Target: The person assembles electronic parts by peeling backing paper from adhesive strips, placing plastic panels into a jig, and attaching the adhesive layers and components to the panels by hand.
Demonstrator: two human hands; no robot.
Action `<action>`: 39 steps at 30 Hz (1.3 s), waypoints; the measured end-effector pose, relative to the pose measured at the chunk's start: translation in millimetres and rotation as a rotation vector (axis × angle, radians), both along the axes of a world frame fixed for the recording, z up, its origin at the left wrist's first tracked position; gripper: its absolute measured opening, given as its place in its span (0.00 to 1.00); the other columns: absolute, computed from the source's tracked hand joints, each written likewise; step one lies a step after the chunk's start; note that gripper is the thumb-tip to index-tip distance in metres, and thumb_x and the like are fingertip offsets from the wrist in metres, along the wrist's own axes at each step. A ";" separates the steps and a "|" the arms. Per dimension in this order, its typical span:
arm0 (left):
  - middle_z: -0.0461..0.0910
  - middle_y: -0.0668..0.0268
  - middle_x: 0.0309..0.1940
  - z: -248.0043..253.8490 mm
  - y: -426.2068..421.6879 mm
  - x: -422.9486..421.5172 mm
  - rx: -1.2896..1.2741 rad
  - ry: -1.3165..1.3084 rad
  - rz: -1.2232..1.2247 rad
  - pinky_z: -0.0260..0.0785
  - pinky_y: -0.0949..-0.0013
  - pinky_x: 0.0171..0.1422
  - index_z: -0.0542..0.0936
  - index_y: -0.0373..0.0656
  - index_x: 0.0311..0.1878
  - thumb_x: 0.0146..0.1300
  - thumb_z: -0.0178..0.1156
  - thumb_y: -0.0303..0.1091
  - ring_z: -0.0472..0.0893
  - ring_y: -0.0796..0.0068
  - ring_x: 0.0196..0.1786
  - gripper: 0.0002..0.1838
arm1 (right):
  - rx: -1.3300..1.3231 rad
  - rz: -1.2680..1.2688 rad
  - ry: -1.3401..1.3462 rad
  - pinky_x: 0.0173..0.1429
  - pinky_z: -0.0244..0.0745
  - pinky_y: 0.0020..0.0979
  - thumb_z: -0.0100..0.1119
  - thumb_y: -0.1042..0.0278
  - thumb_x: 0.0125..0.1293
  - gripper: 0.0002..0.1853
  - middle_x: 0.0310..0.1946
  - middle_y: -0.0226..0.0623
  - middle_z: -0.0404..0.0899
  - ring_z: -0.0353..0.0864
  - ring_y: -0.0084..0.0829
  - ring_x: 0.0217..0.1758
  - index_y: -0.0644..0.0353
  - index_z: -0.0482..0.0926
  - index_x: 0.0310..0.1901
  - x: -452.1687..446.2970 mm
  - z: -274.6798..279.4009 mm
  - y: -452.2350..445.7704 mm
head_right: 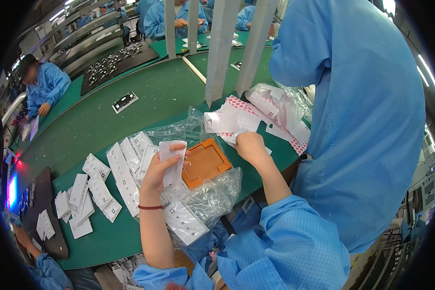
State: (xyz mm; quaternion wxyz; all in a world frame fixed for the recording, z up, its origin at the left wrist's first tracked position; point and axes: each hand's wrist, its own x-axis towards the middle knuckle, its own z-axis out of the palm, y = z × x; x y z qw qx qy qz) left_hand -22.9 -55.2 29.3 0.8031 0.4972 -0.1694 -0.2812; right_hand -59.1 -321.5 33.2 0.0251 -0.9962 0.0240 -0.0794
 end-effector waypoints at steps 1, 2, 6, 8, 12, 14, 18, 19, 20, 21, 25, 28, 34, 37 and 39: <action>0.76 0.56 0.45 1.3 -1.0 -1.0 0.000 0.002 0.005 0.71 0.69 0.48 0.72 0.38 0.52 0.57 0.57 0.31 0.79 0.68 0.42 0.19 | 0.047 -0.006 0.011 0.37 0.75 0.40 0.56 0.72 0.47 0.05 0.23 0.51 0.78 0.79 0.47 0.29 0.63 0.79 0.23 -2.2 4.8 1.5; 0.76 0.57 0.45 1.9 -1.6 -1.6 0.001 0.003 0.008 0.71 0.69 0.47 0.72 0.38 0.52 0.57 0.57 0.31 0.79 0.69 0.42 0.19 | 0.055 -0.002 0.028 0.37 0.75 0.41 0.55 0.71 0.48 0.06 0.23 0.51 0.78 0.79 0.47 0.29 0.63 0.79 0.23 -4.2 7.3 2.6; 0.76 0.66 0.36 -3.2 -4.7 -0.6 0.032 -0.009 0.065 0.67 0.75 0.41 0.72 0.40 0.51 0.56 0.59 0.33 0.75 0.79 0.36 0.19 | 0.026 0.010 0.039 0.37 0.74 0.41 0.54 0.66 0.52 0.10 0.23 0.50 0.78 0.79 0.47 0.28 0.63 0.80 0.23 -9.1 -1.5 2.3; 0.73 0.71 0.32 -7.3 -4.3 1.3 0.056 -0.029 0.084 0.63 0.78 0.38 0.73 0.41 0.50 0.55 0.59 0.34 0.71 0.83 0.33 0.19 | -0.016 0.001 0.037 0.37 0.74 0.42 0.53 0.64 0.54 0.12 0.22 0.49 0.78 0.79 0.47 0.28 0.63 0.80 0.23 -7.2 -8.2 -1.3; 0.71 0.74 0.30 -3.1 -5.1 -1.3 0.061 -0.043 0.097 0.58 0.80 0.35 0.72 0.42 0.50 0.54 0.60 0.34 0.68 0.85 0.32 0.19 | 0.019 0.021 0.044 0.37 0.74 0.42 0.51 0.65 0.54 0.11 0.23 0.50 0.78 0.79 0.48 0.28 0.63 0.80 0.24 -2.3 -6.5 -2.2; 0.71 0.74 0.30 -7.9 -5.9 1.1 0.054 -0.051 0.083 0.59 0.80 0.36 0.72 0.43 0.51 0.54 0.61 0.34 0.68 0.86 0.32 0.20 | 0.072 0.044 0.034 0.37 0.74 0.42 0.51 0.67 0.53 0.10 0.23 0.50 0.78 0.79 0.48 0.28 0.63 0.80 0.24 -2.4 -5.2 -3.8; 0.71 0.74 0.26 -4.4 -6.8 0.6 0.030 -0.029 0.056 0.59 0.80 0.32 0.72 0.41 0.49 0.53 0.62 0.33 0.68 0.86 0.26 0.20 | 0.033 -0.026 0.042 0.38 0.74 0.41 0.52 0.66 0.52 0.10 0.23 0.49 0.78 0.79 0.47 0.30 0.63 0.80 0.24 -5.2 -2.3 -1.4; 0.70 0.75 0.26 -4.0 -6.7 0.0 0.018 -0.022 0.042 0.58 0.81 0.31 0.72 0.43 0.48 0.53 0.62 0.33 0.67 0.86 0.26 0.19 | -0.001 -0.065 0.048 0.38 0.74 0.41 0.53 0.66 0.52 0.10 0.24 0.48 0.78 0.79 0.47 0.30 0.63 0.80 0.25 -6.2 -1.2 1.1; 0.69 0.76 0.26 -3.9 -4.8 -0.5 0.008 -0.015 0.033 0.57 0.81 0.31 0.72 0.44 0.48 0.53 0.62 0.33 0.66 0.87 0.26 0.19 | 0.030 -0.163 -0.035 0.38 0.74 0.41 0.53 0.66 0.52 0.10 0.24 0.48 0.78 0.79 0.47 0.30 0.63 0.80 0.26 -7.1 -0.6 1.4; 0.69 0.76 0.25 -3.3 -3.6 -1.2 -0.001 -0.024 0.041 0.57 0.81 0.30 0.72 0.44 0.46 0.52 0.63 0.33 0.66 0.87 0.25 0.18 | 0.062 -0.253 -0.122 0.38 0.74 0.41 0.53 0.66 0.53 0.10 0.25 0.48 0.79 0.79 0.46 0.31 0.63 0.80 0.27 -5.9 1.2 0.6; 0.67 0.77 0.23 -7.8 -5.5 -0.6 -0.013 -0.055 0.115 0.56 0.81 0.26 0.72 0.45 0.41 0.51 0.64 0.31 0.65 0.88 0.23 0.15 | 0.293 -0.145 -0.553 0.35 0.74 0.39 0.56 0.69 0.54 0.07 0.26 0.48 0.79 0.80 0.44 0.32 0.64 0.78 0.30 -7.0 20.0 2.2; 0.67 0.76 0.22 -8.5 -7.6 0.5 -0.055 -0.043 0.145 0.55 0.81 0.25 0.71 0.46 0.39 0.51 0.65 0.31 0.65 0.88 0.23 0.14 | 0.524 0.164 -0.682 0.32 0.73 0.33 0.59 0.71 0.55 0.05 0.24 0.45 0.79 0.81 0.40 0.29 0.64 0.76 0.30 -17.4 45.8 35.7; 0.70 0.76 0.32 -5.2 -5.4 -1.8 -0.127 -0.088 0.085 0.61 0.81 0.37 0.65 0.45 0.61 0.48 0.67 0.31 0.67 0.86 0.30 0.35 | 0.786 0.312 -0.373 0.37 0.71 0.26 0.61 0.74 0.52 0.08 0.29 0.41 0.78 0.78 0.35 0.30 0.64 0.69 0.26 -15.0 30.5 81.7; 0.70 0.74 0.39 -2.3 -5.9 -5.1 -0.147 -0.154 0.020 0.63 0.78 0.48 0.59 0.45 0.66 0.46 0.68 0.31 0.69 0.83 0.37 0.42 | 0.648 0.558 -0.411 0.39 0.70 0.29 0.61 0.76 0.48 0.11 0.33 0.42 0.77 0.77 0.37 0.34 0.62 0.65 0.26 -8.5 18.6 95.0; 0.71 0.71 0.44 0.2 -8.6 -6.7 -0.157 -0.179 -0.047 0.62 0.76 0.54 0.59 0.44 0.66 0.45 0.69 0.31 0.70 0.82 0.43 0.43 | 0.637 0.606 -0.307 0.39 0.70 0.32 0.61 0.76 0.46 0.12 0.33 0.42 0.75 0.75 0.40 0.35 0.61 0.64 0.26 -10.6 12.6 93.5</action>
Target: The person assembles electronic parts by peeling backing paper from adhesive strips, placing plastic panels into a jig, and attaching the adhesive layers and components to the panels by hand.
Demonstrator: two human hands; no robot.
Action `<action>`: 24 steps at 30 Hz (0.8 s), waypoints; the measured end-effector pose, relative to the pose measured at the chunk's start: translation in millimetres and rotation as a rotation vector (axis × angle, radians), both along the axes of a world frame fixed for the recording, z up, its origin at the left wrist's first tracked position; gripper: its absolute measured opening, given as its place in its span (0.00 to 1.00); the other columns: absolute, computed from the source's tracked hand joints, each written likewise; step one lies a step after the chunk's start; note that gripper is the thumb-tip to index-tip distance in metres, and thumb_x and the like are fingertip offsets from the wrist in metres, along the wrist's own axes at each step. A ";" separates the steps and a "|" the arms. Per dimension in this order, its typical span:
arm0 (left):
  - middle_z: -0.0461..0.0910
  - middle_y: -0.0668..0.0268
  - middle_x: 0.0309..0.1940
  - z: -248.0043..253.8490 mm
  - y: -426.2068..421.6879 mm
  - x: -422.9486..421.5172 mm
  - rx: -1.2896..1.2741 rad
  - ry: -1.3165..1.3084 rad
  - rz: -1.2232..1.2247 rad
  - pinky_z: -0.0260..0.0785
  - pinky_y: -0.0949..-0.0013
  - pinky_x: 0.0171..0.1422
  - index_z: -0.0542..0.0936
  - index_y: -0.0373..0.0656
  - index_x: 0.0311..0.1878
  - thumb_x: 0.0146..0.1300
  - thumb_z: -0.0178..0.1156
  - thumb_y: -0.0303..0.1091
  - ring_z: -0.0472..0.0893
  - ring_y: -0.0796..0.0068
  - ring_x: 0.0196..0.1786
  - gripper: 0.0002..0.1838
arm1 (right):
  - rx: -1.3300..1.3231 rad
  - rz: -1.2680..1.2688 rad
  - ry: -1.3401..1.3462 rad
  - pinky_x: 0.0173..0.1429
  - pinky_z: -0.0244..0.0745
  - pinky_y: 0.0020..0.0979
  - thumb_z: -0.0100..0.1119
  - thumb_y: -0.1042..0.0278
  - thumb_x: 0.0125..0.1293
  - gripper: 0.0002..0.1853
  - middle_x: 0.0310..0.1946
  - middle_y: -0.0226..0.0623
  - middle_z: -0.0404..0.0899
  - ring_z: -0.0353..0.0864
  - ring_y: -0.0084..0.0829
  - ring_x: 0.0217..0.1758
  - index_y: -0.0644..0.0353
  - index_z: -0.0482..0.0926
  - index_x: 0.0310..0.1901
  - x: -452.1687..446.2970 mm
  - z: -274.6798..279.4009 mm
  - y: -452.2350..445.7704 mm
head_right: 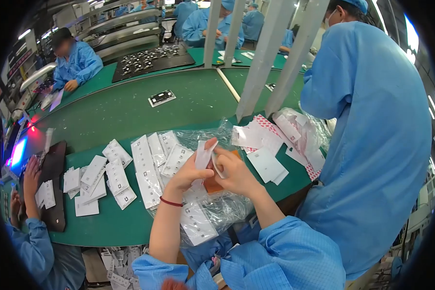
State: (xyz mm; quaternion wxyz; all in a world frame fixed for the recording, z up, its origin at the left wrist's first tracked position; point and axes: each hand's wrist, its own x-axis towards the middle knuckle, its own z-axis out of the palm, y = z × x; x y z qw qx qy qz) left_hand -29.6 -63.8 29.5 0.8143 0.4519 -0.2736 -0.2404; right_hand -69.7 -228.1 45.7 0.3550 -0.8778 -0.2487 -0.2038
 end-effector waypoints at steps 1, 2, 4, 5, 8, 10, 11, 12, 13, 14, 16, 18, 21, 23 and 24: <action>0.71 0.71 0.45 1.0 -0.3 0.2 0.011 0.009 -0.018 0.62 0.75 0.54 0.59 0.44 0.66 0.45 0.69 0.31 0.71 0.81 0.44 0.43 | 0.015 0.021 0.130 0.40 0.69 0.33 0.61 0.75 0.45 0.13 0.33 0.43 0.75 0.74 0.42 0.35 0.61 0.64 0.27 -1.7 -1.5 -1.9; 0.72 0.70 0.46 2.0 0.8 0.8 0.022 0.018 -0.033 0.62 0.75 0.54 0.59 0.44 0.66 0.44 0.69 0.31 0.71 0.81 0.46 0.43 | 0.031 0.045 0.259 0.40 0.69 0.35 0.61 0.75 0.44 0.13 0.32 0.43 0.74 0.73 0.43 0.35 0.61 0.64 0.27 -3.1 -2.0 -3.9; 0.72 0.70 0.48 3.8 -1.2 0.0 0.046 0.008 -0.028 0.62 0.74 0.55 0.61 0.43 0.65 0.45 0.69 0.31 0.71 0.80 0.49 0.42 | -0.062 0.005 0.285 0.42 0.67 0.37 0.63 0.73 0.43 0.16 0.33 0.43 0.68 0.70 0.46 0.39 0.60 0.63 0.28 -5.3 1.2 -6.2; 0.71 0.70 0.48 4.3 -2.1 -1.0 0.060 -0.013 -0.009 0.61 0.74 0.56 0.62 0.43 0.64 0.45 0.68 0.32 0.71 0.79 0.49 0.40 | -0.089 -0.017 0.250 0.43 0.67 0.37 0.64 0.72 0.42 0.17 0.35 0.44 0.67 0.69 0.46 0.41 0.60 0.63 0.29 -6.2 1.4 -5.9; 0.69 0.69 0.54 -1.7 -3.8 1.5 0.084 0.002 0.067 0.59 0.73 0.59 0.66 0.41 0.61 0.51 0.64 0.34 0.70 0.78 0.54 0.32 | -0.103 -0.074 0.178 0.48 0.66 0.36 0.68 0.68 0.42 0.21 0.40 0.43 0.64 0.66 0.45 0.46 0.60 0.63 0.32 -7.2 1.8 -3.0; 0.68 0.68 0.56 -11.2 -6.4 7.9 0.064 0.022 0.147 0.59 0.72 0.60 0.68 0.40 0.59 0.56 0.60 0.35 0.69 0.77 0.56 0.27 | -0.104 -0.098 0.165 0.50 0.65 0.35 0.70 0.65 0.41 0.23 0.42 0.43 0.62 0.64 0.43 0.49 0.60 0.63 0.33 -7.9 4.3 -2.1; 0.67 0.68 0.57 -16.9 -5.5 12.5 0.041 0.025 0.200 0.58 0.72 0.61 0.68 0.40 0.59 0.58 0.58 0.36 0.68 0.76 0.57 0.25 | -0.109 -0.103 0.171 0.51 0.65 0.35 0.70 0.64 0.41 0.24 0.42 0.43 0.62 0.64 0.43 0.49 0.60 0.63 0.34 -8.2 6.2 -1.2; 0.67 0.67 0.57 -15.2 -4.6 13.2 0.020 0.028 0.253 0.58 0.72 0.61 0.69 0.39 0.58 0.60 0.55 0.36 0.68 0.76 0.57 0.23 | -0.113 -0.107 0.178 0.52 0.65 0.35 0.71 0.63 0.41 0.25 0.43 0.43 0.62 0.64 0.43 0.50 0.60 0.64 0.34 -8.7 6.9 -0.9; 0.68 0.67 0.56 -14.0 -4.5 12.1 -0.005 0.002 0.336 0.57 0.71 0.62 0.72 0.40 0.55 0.64 0.51 0.39 0.66 0.75 0.58 0.20 | -0.113 -0.113 0.187 0.52 0.65 0.35 0.71 0.62 0.40 0.26 0.43 0.43 0.62 0.64 0.43 0.50 0.60 0.64 0.35 -8.7 6.4 -1.4; 0.68 0.67 0.55 -12.5 -6.3 10.8 -0.013 0.026 0.420 0.57 0.71 0.62 0.73 0.40 0.54 0.63 0.51 0.38 0.66 0.75 0.58 0.18 | -0.113 -0.120 0.196 0.52 0.65 0.35 0.72 0.62 0.40 0.26 0.44 0.43 0.62 0.64 0.43 0.51 0.60 0.64 0.35 -8.5 5.9 -2.1; 0.67 0.67 0.54 -6.4 -10.8 8.0 -0.028 0.074 0.589 0.56 0.72 0.62 0.75 0.40 0.51 0.63 0.52 0.37 0.66 0.75 0.58 0.16 | -0.092 -0.134 0.198 0.52 0.66 0.34 0.72 0.61 0.40 0.27 0.45 0.43 0.62 0.64 0.43 0.52 0.60 0.65 0.36 -8.1 4.7 -3.1; 0.65 0.65 0.55 -16.4 -12.8 13.5 0.062 -0.156 0.606 0.57 0.71 0.60 0.75 0.41 0.51 0.58 0.58 0.37 0.65 0.73 0.58 0.18 | -0.050 -0.147 0.187 0.51 0.66 0.34 0.72 0.60 0.40 0.27 0.46 0.43 0.63 0.64 0.43 0.53 0.61 0.66 0.36 -7.6 3.0 -3.6; 0.62 0.65 0.55 -24.0 -14.8 11.9 0.091 -0.343 0.408 0.57 0.72 0.61 0.76 0.42 0.49 0.53 0.62 0.32 0.65 0.73 0.58 0.18 | -0.035 -0.151 0.193 0.49 0.67 0.34 0.72 0.57 0.40 0.27 0.42 0.40 0.67 0.69 0.41 0.49 0.61 0.68 0.37 -6.7 3.1 -5.7; 0.61 0.66 0.52 -16.1 -13.1 6.1 0.163 -0.305 0.307 0.57 0.72 0.59 0.79 0.42 0.45 0.48 0.66 0.30 0.65 0.74 0.56 0.18 | 0.036 -0.131 0.286 0.46 0.68 0.32 0.71 0.56 0.42 0.26 0.37 0.38 0.70 0.71 0.37 0.42 0.61 0.70 0.37 -9.8 6.9 -5.6; 0.61 0.67 0.52 -13.7 -11.6 5.1 0.193 -0.289 0.302 0.57 0.72 0.58 0.80 0.43 0.44 0.48 0.66 0.31 0.65 0.74 0.56 0.17 | 0.070 -0.120 0.332 0.45 0.69 0.31 0.71 0.55 0.42 0.25 0.35 0.37 0.71 0.73 0.36 0.39 0.61 0.70 0.37 -10.9 8.3 -5.8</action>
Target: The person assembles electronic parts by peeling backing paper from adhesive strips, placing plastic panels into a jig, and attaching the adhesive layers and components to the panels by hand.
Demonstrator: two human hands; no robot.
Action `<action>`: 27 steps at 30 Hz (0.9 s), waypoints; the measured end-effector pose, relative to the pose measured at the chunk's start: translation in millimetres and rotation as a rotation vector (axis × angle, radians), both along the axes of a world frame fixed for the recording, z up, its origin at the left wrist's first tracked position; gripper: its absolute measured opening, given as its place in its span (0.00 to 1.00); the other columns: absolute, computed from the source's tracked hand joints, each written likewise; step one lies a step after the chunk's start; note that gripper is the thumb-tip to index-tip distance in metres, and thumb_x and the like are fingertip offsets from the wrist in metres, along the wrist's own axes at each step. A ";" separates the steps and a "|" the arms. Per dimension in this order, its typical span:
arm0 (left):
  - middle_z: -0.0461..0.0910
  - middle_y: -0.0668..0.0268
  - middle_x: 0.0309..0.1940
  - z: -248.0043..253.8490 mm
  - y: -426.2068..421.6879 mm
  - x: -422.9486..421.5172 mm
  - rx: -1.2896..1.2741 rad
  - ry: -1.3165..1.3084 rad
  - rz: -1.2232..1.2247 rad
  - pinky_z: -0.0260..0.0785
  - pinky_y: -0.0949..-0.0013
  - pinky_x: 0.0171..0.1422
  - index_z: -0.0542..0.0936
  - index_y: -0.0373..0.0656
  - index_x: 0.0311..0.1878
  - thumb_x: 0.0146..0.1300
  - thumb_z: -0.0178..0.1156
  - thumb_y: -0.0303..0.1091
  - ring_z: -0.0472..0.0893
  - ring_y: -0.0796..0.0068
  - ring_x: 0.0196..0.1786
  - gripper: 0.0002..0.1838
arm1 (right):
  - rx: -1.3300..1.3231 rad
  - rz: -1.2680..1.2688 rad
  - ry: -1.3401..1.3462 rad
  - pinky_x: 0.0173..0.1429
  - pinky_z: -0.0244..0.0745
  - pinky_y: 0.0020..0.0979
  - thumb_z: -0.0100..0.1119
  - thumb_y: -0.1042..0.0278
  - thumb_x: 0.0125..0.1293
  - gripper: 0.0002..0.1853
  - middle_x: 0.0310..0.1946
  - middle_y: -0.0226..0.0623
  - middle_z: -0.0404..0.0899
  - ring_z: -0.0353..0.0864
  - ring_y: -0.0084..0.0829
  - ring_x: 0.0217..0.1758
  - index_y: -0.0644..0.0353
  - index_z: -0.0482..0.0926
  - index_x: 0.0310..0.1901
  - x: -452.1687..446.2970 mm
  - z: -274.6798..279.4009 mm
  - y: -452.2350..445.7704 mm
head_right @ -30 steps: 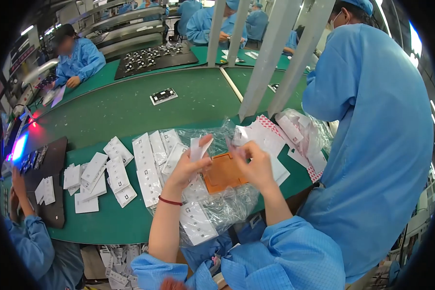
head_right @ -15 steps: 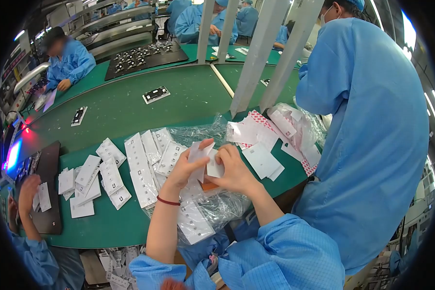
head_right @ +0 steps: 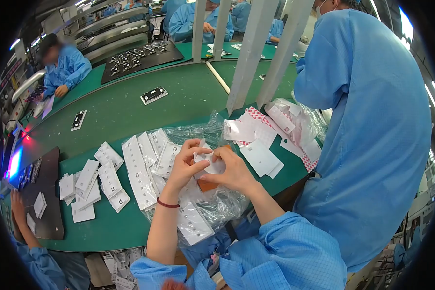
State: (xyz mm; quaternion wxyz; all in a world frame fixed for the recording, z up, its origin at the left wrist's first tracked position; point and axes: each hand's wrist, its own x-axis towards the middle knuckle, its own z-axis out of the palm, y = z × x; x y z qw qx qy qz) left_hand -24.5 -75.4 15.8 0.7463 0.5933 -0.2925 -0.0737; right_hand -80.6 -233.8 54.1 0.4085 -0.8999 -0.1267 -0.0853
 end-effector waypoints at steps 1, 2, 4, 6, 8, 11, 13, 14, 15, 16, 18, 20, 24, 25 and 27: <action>0.61 0.67 0.52 1.5 1.6 -0.2 0.029 0.021 0.001 0.57 0.72 0.57 0.80 0.43 0.43 0.47 0.66 0.32 0.65 0.74 0.55 0.16 | 0.031 0.004 0.006 0.42 0.69 0.29 0.70 0.55 0.43 0.25 0.34 0.36 0.72 0.73 0.33 0.37 0.62 0.71 0.37 0.2 -1.3 -2.0; 0.61 0.67 0.52 2.2 2.6 -0.4 0.056 0.042 0.001 0.57 0.73 0.56 0.81 0.43 0.42 0.47 0.66 0.32 0.64 0.75 0.55 0.16 | 0.062 0.008 0.012 0.40 0.69 0.28 0.70 0.55 0.44 0.24 0.33 0.35 0.72 0.73 0.31 0.34 0.62 0.71 0.37 0.6 -4.3 -4.1; 0.61 0.68 0.52 3.0 2.2 -1.2 -0.046 0.074 -0.071 0.57 0.73 0.56 0.81 0.43 0.42 0.47 0.66 0.35 0.64 0.76 0.55 0.16 | 0.175 0.006 0.074 0.36 0.68 0.26 0.68 0.54 0.46 0.23 0.32 0.34 0.73 0.72 0.26 0.30 0.62 0.72 0.37 0.1 -9.1 -6.0; 0.62 0.68 0.52 3.9 2.6 -1.7 -0.086 0.087 -0.099 0.57 0.73 0.55 0.81 0.44 0.41 0.48 0.66 0.38 0.64 0.76 0.55 0.16 | 0.337 -0.004 0.189 0.33 0.67 0.24 0.67 0.55 0.48 0.22 0.32 0.33 0.73 0.70 0.22 0.27 0.63 0.72 0.36 -1.1 -12.2 -6.8; 0.63 0.68 0.52 5.3 4.7 -1.8 -0.060 0.078 -0.088 0.57 0.73 0.55 0.81 0.44 0.41 0.48 0.65 0.41 0.64 0.76 0.55 0.17 | 0.358 0.014 0.174 0.32 0.68 0.23 0.66 0.56 0.49 0.21 0.32 0.32 0.72 0.70 0.20 0.27 0.63 0.72 0.37 -0.8 -13.5 -8.4; 0.64 0.67 0.52 7.9 5.8 -2.9 -0.066 0.100 -0.109 0.55 0.69 0.58 0.81 0.45 0.41 0.50 0.64 0.44 0.63 0.75 0.56 0.17 | 0.413 0.034 0.210 0.32 0.68 0.22 0.65 0.58 0.51 0.19 0.32 0.31 0.72 0.71 0.19 0.28 0.64 0.71 0.37 -2.3 -12.9 -8.5; 0.65 0.67 0.52 4.6 5.5 -1.4 -0.095 0.135 -0.150 0.52 0.67 0.61 0.81 0.45 0.40 0.51 0.63 0.45 0.63 0.73 0.57 0.17 | 0.453 0.065 0.219 0.32 0.69 0.21 0.64 0.60 0.53 0.18 0.32 0.31 0.72 0.71 0.18 0.28 0.64 0.71 0.37 -2.9 -14.0 -8.7; 0.65 0.67 0.52 2.9 5.4 -0.7 -0.109 0.153 -0.170 0.51 0.66 0.62 0.81 0.45 0.39 0.52 0.63 0.46 0.63 0.72 0.57 0.17 | 0.472 0.092 0.205 0.32 0.69 0.20 0.64 0.60 0.53 0.17 0.32 0.30 0.72 0.71 0.18 0.28 0.64 0.71 0.37 -2.4 -16.0 -9.1; 0.65 0.67 0.52 2.0 5.9 -0.2 -0.113 0.154 -0.180 0.50 0.65 0.63 0.81 0.45 0.39 0.52 0.62 0.46 0.63 0.72 0.58 0.16 | 0.490 0.117 0.192 0.32 0.69 0.20 0.63 0.61 0.54 0.17 0.32 0.30 0.72 0.72 0.18 0.28 0.64 0.71 0.37 -2.1 -17.3 -9.4; 0.66 0.67 0.52 1.2 6.6 0.2 -0.118 0.155 -0.189 0.49 0.64 0.63 0.81 0.45 0.39 0.53 0.62 0.46 0.63 0.71 0.58 0.16 | 0.479 0.117 0.184 0.32 0.69 0.20 0.63 0.61 0.54 0.17 0.32 0.30 0.72 0.72 0.18 0.28 0.64 0.70 0.37 -2.1 -17.7 -9.5; 0.66 0.66 0.52 0.7 7.0 0.3 -0.123 0.157 -0.205 0.48 0.63 0.64 0.81 0.45 0.38 0.54 0.61 0.46 0.62 0.71 0.58 0.16 | 0.457 0.117 0.167 0.32 0.70 0.20 0.63 0.61 0.54 0.16 0.32 0.29 0.71 0.73 0.18 0.27 0.64 0.70 0.36 -2.0 -18.2 -9.8; 0.66 0.66 0.52 2.1 7.1 -0.1 -0.124 0.159 -0.216 0.47 0.63 0.64 0.81 0.45 0.38 0.54 0.61 0.45 0.63 0.71 0.58 0.15 | 0.474 0.118 0.192 0.31 0.70 0.20 0.62 0.61 0.55 0.16 0.32 0.29 0.71 0.73 0.18 0.26 0.64 0.70 0.36 -3.2 -17.7 -10.4; 0.66 0.67 0.52 2.6 7.5 -0.6 -0.108 0.157 -0.246 0.49 0.63 0.64 0.80 0.45 0.39 0.56 0.59 0.47 0.63 0.71 0.57 0.15 | 0.488 0.146 0.197 0.31 0.71 0.20 0.62 0.60 0.55 0.16 0.32 0.30 0.72 0.75 0.19 0.27 0.64 0.70 0.35 -3.3 -18.4 -12.5; 0.66 0.67 0.52 2.4 6.7 -0.7 -0.103 0.153 -0.243 0.50 0.64 0.64 0.80 0.45 0.39 0.57 0.59 0.47 0.64 0.71 0.57 0.15 | 0.497 0.134 0.219 0.31 0.71 0.21 0.62 0.59 0.56 0.17 0.32 0.30 0.73 0.75 0.20 0.28 0.64 0.70 0.36 -3.4 -19.5 -12.7; 0.66 0.67 0.51 1.3 5.4 0.0 -0.087 0.146 -0.241 0.52 0.65 0.63 0.80 0.45 0.39 0.58 0.58 0.47 0.65 0.72 0.56 0.15 | 0.513 0.110 0.261 0.32 0.72 0.21 0.61 0.58 0.56 0.17 0.31 0.31 0.73 0.77 0.21 0.29 0.64 0.70 0.36 -3.5 -22.0 -13.6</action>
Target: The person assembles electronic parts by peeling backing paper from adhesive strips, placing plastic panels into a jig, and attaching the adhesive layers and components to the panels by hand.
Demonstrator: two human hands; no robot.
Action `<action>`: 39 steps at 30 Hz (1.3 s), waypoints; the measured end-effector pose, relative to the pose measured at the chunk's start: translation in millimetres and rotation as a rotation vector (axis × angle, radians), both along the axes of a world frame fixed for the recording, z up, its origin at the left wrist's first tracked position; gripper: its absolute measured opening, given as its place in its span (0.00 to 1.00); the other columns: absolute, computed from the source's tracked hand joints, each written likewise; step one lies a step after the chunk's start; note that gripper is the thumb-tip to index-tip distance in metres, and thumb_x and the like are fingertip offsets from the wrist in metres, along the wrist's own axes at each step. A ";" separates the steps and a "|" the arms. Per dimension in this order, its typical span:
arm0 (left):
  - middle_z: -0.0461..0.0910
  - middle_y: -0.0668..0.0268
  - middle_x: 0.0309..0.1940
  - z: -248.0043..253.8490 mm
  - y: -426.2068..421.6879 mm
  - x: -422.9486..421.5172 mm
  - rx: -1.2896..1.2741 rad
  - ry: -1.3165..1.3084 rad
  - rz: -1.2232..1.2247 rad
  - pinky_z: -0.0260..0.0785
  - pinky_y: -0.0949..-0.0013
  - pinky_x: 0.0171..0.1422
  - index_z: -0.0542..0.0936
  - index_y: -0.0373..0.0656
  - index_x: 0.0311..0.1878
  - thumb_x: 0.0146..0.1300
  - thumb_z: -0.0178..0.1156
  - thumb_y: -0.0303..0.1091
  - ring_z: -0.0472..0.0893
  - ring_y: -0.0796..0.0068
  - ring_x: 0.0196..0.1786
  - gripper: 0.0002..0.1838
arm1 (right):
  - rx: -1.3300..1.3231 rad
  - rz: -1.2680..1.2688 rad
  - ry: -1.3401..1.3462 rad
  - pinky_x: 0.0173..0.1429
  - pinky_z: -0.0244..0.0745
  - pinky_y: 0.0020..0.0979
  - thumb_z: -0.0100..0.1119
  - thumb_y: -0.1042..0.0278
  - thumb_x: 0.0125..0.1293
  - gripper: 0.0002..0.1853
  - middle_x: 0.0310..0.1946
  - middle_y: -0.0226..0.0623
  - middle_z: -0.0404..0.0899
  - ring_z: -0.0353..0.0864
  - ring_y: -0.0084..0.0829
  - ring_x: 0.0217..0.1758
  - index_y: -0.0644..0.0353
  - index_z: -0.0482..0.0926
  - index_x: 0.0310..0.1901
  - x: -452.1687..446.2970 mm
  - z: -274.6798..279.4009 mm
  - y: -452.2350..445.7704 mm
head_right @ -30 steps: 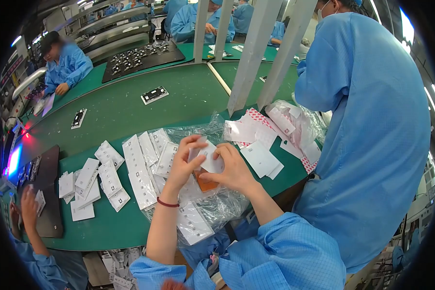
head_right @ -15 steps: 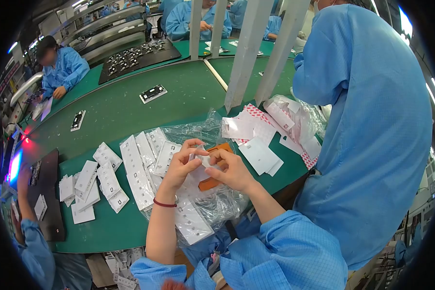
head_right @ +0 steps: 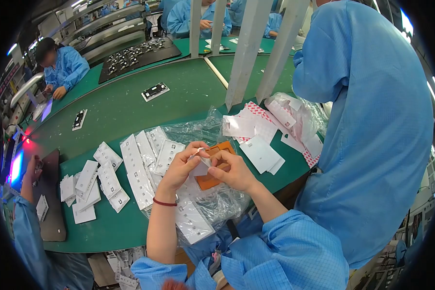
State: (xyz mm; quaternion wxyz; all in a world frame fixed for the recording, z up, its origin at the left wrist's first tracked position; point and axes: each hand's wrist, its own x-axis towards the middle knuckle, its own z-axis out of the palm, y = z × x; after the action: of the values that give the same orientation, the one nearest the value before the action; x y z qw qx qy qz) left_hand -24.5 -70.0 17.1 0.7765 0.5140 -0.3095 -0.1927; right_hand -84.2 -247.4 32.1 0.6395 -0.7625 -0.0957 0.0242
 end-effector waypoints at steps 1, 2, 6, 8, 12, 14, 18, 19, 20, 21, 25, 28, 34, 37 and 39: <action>0.67 0.67 0.51 -2.1 -0.5 0.7 0.010 -0.004 0.001 0.53 0.66 0.63 0.80 0.45 0.39 0.59 0.57 0.47 0.65 0.72 0.56 0.15 | 0.010 -0.001 0.000 0.32 0.72 0.21 0.61 0.58 0.56 0.17 0.31 0.32 0.74 0.77 0.21 0.29 0.64 0.70 0.36 0.0 -1.0 -0.2; 0.67 0.67 0.51 -4.1 -0.3 1.5 0.020 -0.008 0.001 0.54 0.66 0.62 0.80 0.45 0.39 0.60 0.56 0.47 0.66 0.73 0.55 0.15 | 0.020 -0.001 0.000 0.32 0.72 0.21 0.61 0.57 0.56 0.18 0.31 0.32 0.74 0.77 0.21 0.29 0.64 0.70 0.36 0.0 -2.1 0.3; 0.67 0.68 0.51 -6.3 -0.7 2.7 0.010 -0.012 -0.022 0.55 0.68 0.61 0.80 0.45 0.39 0.61 0.55 0.46 0.66 0.74 0.55 0.14 | 0.024 0.002 0.024 0.34 0.73 0.22 0.61 0.57 0.56 0.18 0.31 0.32 0.74 0.78 0.22 0.30 0.65 0.71 0.36 -0.3 -0.4 -0.2; 0.67 0.68 0.51 -4.1 0.4 2.0 0.003 -0.004 -0.041 0.55 0.68 0.61 0.80 0.45 0.39 0.61 0.55 0.46 0.66 0.74 0.55 0.14 | 0.020 0.009 0.013 0.35 0.73 0.22 0.61 0.57 0.55 0.18 0.31 0.32 0.74 0.78 0.22 0.30 0.65 0.71 0.36 -0.6 0.8 0.6; 0.66 0.67 0.52 -5.4 3.4 3.4 -0.010 0.025 -0.096 0.56 0.69 0.62 0.80 0.44 0.42 0.62 0.55 0.38 0.66 0.74 0.56 0.10 | 0.028 0.022 0.029 0.36 0.73 0.22 0.62 0.57 0.55 0.18 0.31 0.31 0.74 0.77 0.21 0.31 0.64 0.72 0.35 -0.8 1.3 -0.2; 0.66 0.67 0.53 -5.1 4.2 3.2 -0.013 0.027 -0.112 0.56 0.69 0.62 0.80 0.45 0.42 0.62 0.55 0.38 0.66 0.74 0.57 0.10 | 0.036 0.020 0.033 0.36 0.73 0.22 0.62 0.56 0.54 0.18 0.31 0.31 0.74 0.77 0.21 0.31 0.64 0.72 0.35 -0.7 0.2 -0.9; 0.66 0.68 0.53 -4.3 4.3 2.3 -0.021 0.043 -0.123 0.56 0.69 0.62 0.80 0.45 0.42 0.62 0.55 0.37 0.66 0.75 0.56 0.10 | 0.035 0.025 0.038 0.36 0.73 0.22 0.63 0.56 0.54 0.19 0.31 0.31 0.74 0.78 0.22 0.31 0.64 0.72 0.35 -0.7 1.2 -1.7; 0.66 0.68 0.53 -4.2 4.6 2.1 -0.025 0.049 -0.129 0.56 0.69 0.62 0.80 0.45 0.42 0.62 0.55 0.37 0.66 0.75 0.56 0.10 | 0.041 0.024 0.034 0.35 0.73 0.22 0.63 0.55 0.54 0.19 0.31 0.31 0.74 0.78 0.22 0.31 0.65 0.72 0.35 -0.7 1.1 -1.9; 0.66 0.68 0.53 -4.0 4.8 2.0 -0.028 0.055 -0.133 0.56 0.69 0.62 0.80 0.45 0.42 0.62 0.55 0.37 0.66 0.75 0.56 0.10 | 0.047 0.024 0.030 0.35 0.73 0.21 0.63 0.55 0.54 0.19 0.31 0.32 0.74 0.78 0.22 0.31 0.65 0.72 0.35 -0.5 0.6 -1.8; 0.66 0.68 0.53 -3.7 4.6 2.1 -0.024 0.052 -0.125 0.56 0.69 0.62 0.80 0.45 0.42 0.62 0.55 0.37 0.66 0.75 0.56 0.10 | 0.053 0.024 0.026 0.35 0.73 0.21 0.63 0.55 0.54 0.20 0.31 0.32 0.74 0.78 0.22 0.31 0.65 0.72 0.35 -0.4 -0.1 -1.5; 0.66 0.68 0.53 -3.0 4.9 1.6 -0.027 0.052 -0.117 0.57 0.70 0.61 0.80 0.44 0.42 0.62 0.55 0.37 0.66 0.75 0.56 0.10 | 0.069 0.024 0.019 0.35 0.74 0.21 0.63 0.56 0.54 0.19 0.32 0.32 0.74 0.78 0.22 0.31 0.65 0.71 0.35 0.7 -2.2 -0.7; 0.66 0.68 0.53 -3.1 4.7 2.2 -0.038 0.063 -0.126 0.57 0.70 0.61 0.80 0.44 0.42 0.62 0.55 0.38 0.66 0.75 0.56 0.10 | 0.106 0.028 0.045 0.34 0.74 0.21 0.63 0.57 0.54 0.19 0.33 0.32 0.74 0.78 0.22 0.31 0.65 0.71 0.35 0.6 -2.5 -1.2; 0.66 0.68 0.52 0.3 5.4 -0.6 -0.050 0.099 -0.133 0.57 0.69 0.59 0.80 0.44 0.38 0.61 0.56 0.42 0.68 0.75 0.53 0.12 | 0.124 0.026 0.063 0.34 0.75 0.21 0.63 0.57 0.54 0.18 0.33 0.32 0.74 0.78 0.22 0.31 0.65 0.71 0.34 -0.1 -1.4 -0.4; 0.65 0.69 0.52 0.5 6.9 0.0 -0.058 0.118 -0.161 0.58 0.70 0.58 0.80 0.45 0.37 0.61 0.56 0.41 0.68 0.76 0.53 0.11 | 0.127 0.018 0.052 0.34 0.75 0.21 0.63 0.58 0.54 0.18 0.33 0.33 0.74 0.78 0.22 0.31 0.66 0.72 0.34 0.1 -2.5 -0.4; 0.65 0.69 0.52 1.3 6.3 0.0 -0.058 0.129 -0.170 0.59 0.70 0.58 0.80 0.45 0.37 0.62 0.56 0.41 0.68 0.76 0.52 0.11 | 0.140 0.013 0.051 0.34 0.75 0.21 0.63 0.58 0.54 0.18 0.33 0.33 0.74 0.78 0.22 0.31 0.66 0.72 0.33 0.6 -4.6 -1.8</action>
State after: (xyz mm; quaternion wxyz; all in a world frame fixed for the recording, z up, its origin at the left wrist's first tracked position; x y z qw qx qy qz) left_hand -24.5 -63.7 18.5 0.7901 0.4498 -0.3069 -0.2814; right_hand -83.5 -249.2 27.5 0.6932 -0.7144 -0.0857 0.0411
